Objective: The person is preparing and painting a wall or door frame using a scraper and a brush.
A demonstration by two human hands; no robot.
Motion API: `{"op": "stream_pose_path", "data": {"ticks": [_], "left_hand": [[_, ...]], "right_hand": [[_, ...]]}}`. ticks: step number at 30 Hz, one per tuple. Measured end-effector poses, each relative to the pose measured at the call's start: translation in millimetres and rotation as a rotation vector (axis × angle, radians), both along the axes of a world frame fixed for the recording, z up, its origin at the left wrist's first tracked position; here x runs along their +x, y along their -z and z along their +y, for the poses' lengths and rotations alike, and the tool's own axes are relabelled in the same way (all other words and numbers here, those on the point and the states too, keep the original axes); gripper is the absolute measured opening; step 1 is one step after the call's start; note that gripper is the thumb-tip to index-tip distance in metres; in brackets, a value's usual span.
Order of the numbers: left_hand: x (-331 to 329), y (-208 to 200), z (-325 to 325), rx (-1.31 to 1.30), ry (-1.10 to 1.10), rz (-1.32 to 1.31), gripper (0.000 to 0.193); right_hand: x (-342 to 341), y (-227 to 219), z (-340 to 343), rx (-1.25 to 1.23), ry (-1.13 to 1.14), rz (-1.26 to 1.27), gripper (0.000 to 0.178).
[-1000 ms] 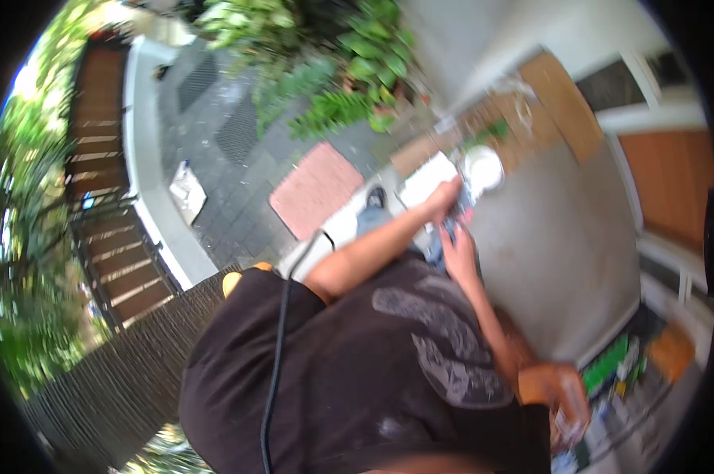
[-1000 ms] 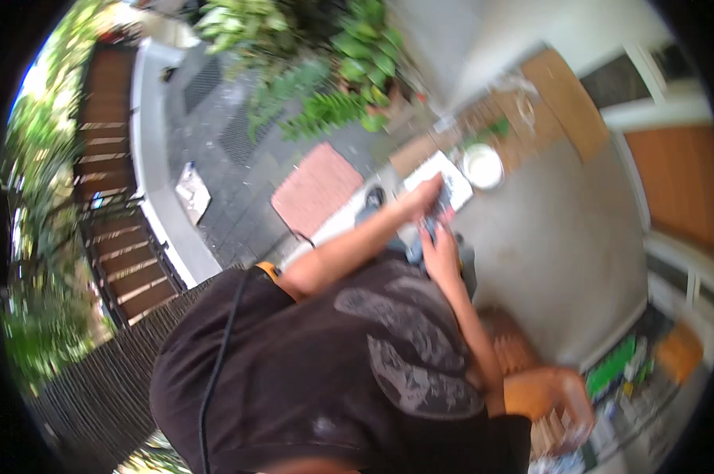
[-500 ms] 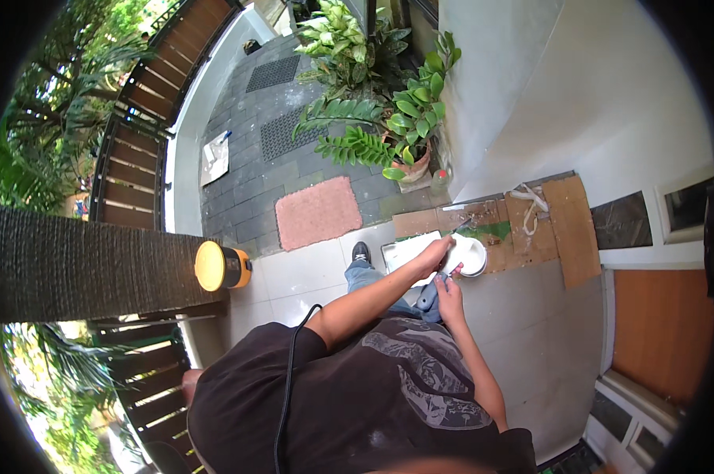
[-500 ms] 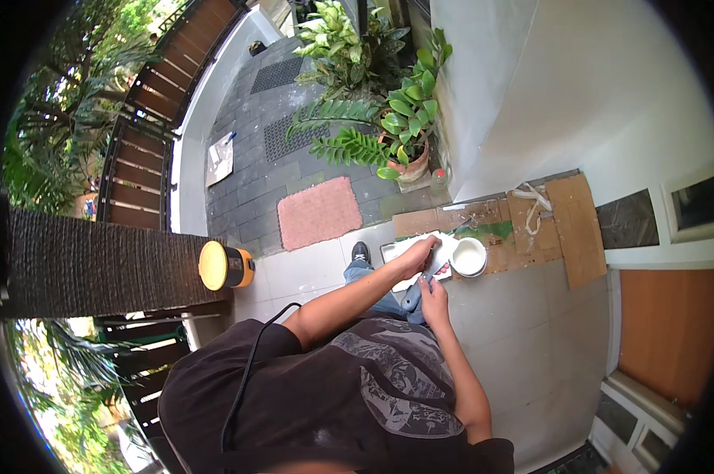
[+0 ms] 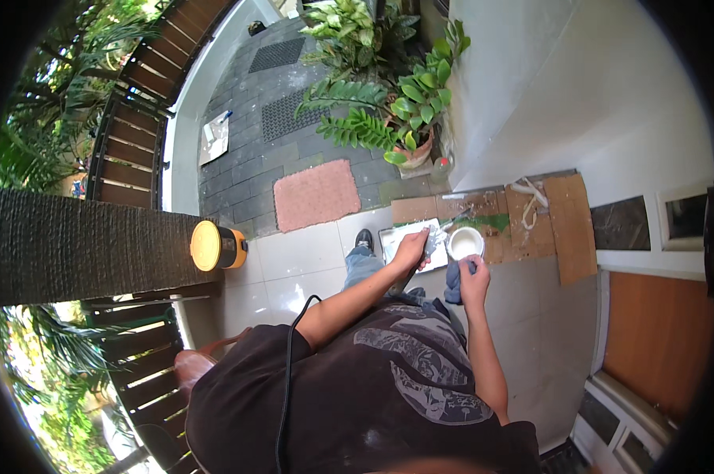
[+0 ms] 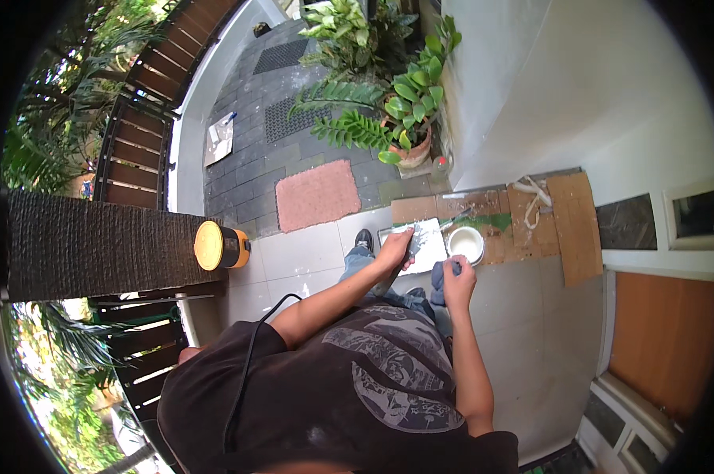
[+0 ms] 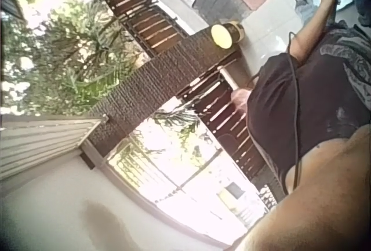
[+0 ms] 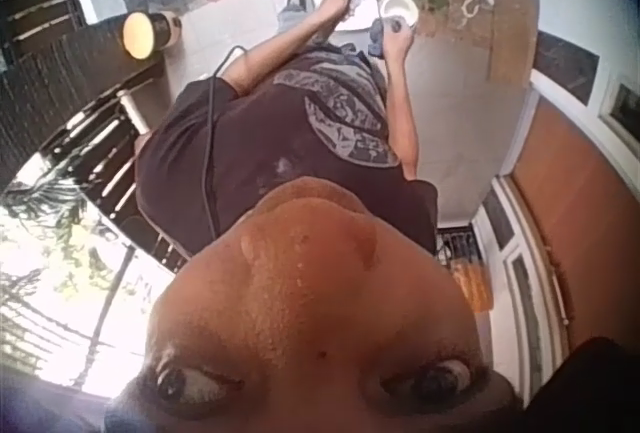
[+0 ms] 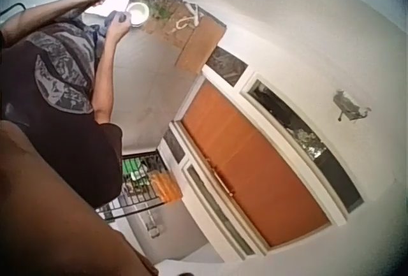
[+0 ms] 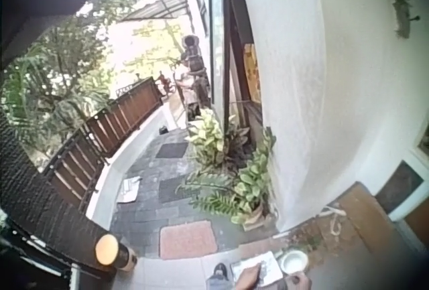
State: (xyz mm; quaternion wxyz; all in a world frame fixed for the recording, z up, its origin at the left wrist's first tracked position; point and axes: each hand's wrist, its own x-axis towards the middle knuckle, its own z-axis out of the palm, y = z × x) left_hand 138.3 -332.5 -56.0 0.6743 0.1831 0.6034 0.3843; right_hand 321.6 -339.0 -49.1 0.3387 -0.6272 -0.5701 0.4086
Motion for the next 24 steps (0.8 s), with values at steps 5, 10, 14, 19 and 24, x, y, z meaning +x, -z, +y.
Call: {"op": "stream_pose_path", "data": {"ticks": [5, 10, 14, 19, 24], "left_hand": [[5.4, 15.9, -11.5, 0.111, 0.183, -0.043, 0.026], [-4.3, 28.4, -35.9, 0.141, 0.305, 0.071, 0.020], [-3.5, 12.7, -40.0, 0.161, 0.358, 0.018, 0.022], [3.0, 3.0, -52.9, 0.202, 0.418, 0.049, 0.022], [-2.5, 5.0, -59.6, 0.197, 0.433, 0.171, 0.019]], "right_hand": [[-21.7, -5.4, -4.5, 0.039, 0.063, -0.070, 0.016], [-45.7, -13.0, -15.2, 0.110, 0.132, -0.008, 0.019], [-45.6, -9.1, -21.5, 0.108, 0.075, 0.001, 0.016], [-48.2, -2.5, -14.1, 0.266, 0.080, -0.260, 0.012], [-58.4, 2.0, -34.3, 0.313, -0.129, -0.357, 0.012]]}}
